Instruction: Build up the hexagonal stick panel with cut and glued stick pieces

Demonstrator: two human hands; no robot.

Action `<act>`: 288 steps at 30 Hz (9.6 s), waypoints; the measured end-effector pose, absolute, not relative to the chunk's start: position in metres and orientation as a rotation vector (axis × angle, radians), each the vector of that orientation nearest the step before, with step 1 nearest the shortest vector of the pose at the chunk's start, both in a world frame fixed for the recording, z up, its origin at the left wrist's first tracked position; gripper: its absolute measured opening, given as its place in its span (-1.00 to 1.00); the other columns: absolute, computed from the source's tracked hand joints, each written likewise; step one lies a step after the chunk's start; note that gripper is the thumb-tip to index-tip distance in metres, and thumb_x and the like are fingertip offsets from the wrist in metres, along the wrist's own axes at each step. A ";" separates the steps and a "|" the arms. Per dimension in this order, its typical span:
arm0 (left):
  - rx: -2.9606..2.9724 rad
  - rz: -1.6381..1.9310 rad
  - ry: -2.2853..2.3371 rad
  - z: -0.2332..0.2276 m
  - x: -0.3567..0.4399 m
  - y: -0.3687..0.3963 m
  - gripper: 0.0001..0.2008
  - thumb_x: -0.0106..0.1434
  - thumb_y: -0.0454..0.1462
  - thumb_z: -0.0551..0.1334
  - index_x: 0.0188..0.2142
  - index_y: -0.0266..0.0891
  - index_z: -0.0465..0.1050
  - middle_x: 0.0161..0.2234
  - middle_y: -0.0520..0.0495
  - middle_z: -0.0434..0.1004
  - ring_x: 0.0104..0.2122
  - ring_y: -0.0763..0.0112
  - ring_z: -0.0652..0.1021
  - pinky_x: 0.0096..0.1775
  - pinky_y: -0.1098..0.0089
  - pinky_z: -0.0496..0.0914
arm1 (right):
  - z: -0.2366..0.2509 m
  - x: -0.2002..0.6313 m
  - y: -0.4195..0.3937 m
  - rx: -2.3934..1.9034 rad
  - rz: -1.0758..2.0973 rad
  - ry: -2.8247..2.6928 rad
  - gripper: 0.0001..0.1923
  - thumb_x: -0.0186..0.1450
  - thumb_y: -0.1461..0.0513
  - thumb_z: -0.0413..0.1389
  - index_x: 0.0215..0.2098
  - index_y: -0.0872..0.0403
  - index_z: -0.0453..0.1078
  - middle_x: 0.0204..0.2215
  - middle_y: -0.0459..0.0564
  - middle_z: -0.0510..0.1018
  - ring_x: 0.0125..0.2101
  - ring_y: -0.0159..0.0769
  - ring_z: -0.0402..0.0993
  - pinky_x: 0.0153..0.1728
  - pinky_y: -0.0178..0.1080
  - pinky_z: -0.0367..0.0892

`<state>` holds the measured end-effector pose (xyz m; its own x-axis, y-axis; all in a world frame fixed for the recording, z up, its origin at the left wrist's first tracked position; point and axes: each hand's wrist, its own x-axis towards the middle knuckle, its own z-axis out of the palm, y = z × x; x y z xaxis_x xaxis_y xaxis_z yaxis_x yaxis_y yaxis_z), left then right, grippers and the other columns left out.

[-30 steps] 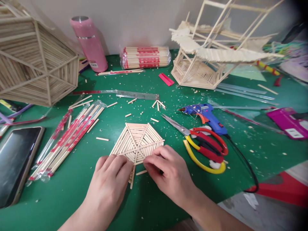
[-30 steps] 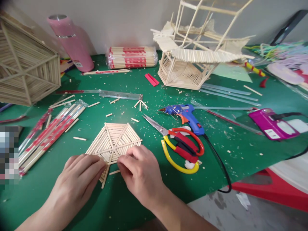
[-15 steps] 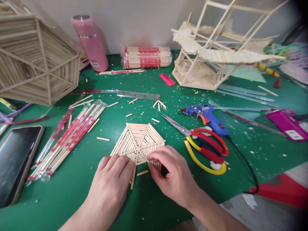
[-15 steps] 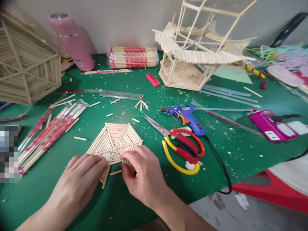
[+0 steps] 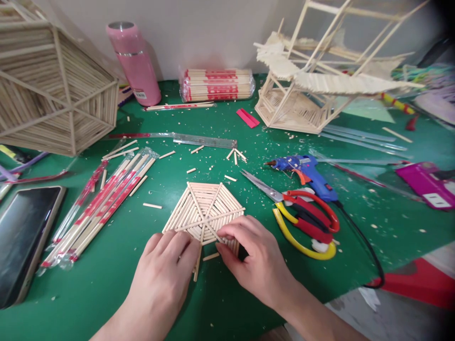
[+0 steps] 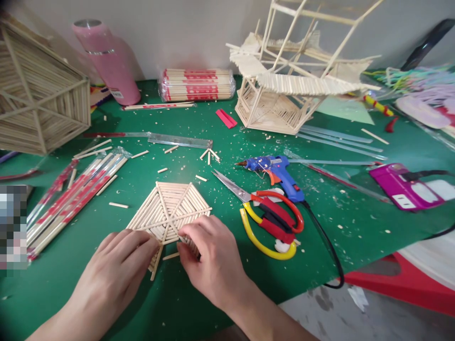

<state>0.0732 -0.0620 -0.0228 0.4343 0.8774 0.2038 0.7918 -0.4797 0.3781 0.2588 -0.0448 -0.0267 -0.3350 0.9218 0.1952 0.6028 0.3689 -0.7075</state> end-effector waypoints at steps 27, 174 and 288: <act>2.673 0.499 1.332 -0.018 0.069 -0.059 -0.68 0.33 -0.37 -0.13 -0.29 -0.29 0.39 -0.40 -0.09 0.40 -0.38 0.29 0.35 -0.33 0.28 0.14 | -0.026 0.256 -0.044 -1.372 0.673 -2.106 -0.89 0.19 0.36 0.07 -0.32 0.05 0.32 -0.41 -0.04 0.42 -0.36 -0.25 0.33 -0.36 -0.21 0.26; 0.509 1.251 0.894 0.007 0.090 -0.037 -0.77 0.01 -0.19 0.36 -0.54 -0.32 0.42 -0.61 0.02 0.45 -0.68 0.67 0.23 -0.56 0.52 0.07 | 0.015 0.322 -0.058 -1.609 0.429 -2.265 -0.51 0.05 0.13 0.18 -0.09 0.05 0.17 -0.36 0.08 0.57 -0.45 -0.12 0.57 -0.58 -0.26 0.48; 1.018 1.049 0.951 0.010 0.081 -0.046 -0.71 0.03 -0.08 0.32 -0.52 -0.29 0.47 -0.65 0.03 0.37 -0.65 0.59 0.29 -0.61 0.57 0.19 | 0.023 0.290 -0.065 -1.732 0.919 -2.367 -0.79 0.06 0.25 0.01 -0.36 0.04 0.05 -0.50 0.00 0.40 -0.55 -0.28 0.26 -0.56 -0.25 0.09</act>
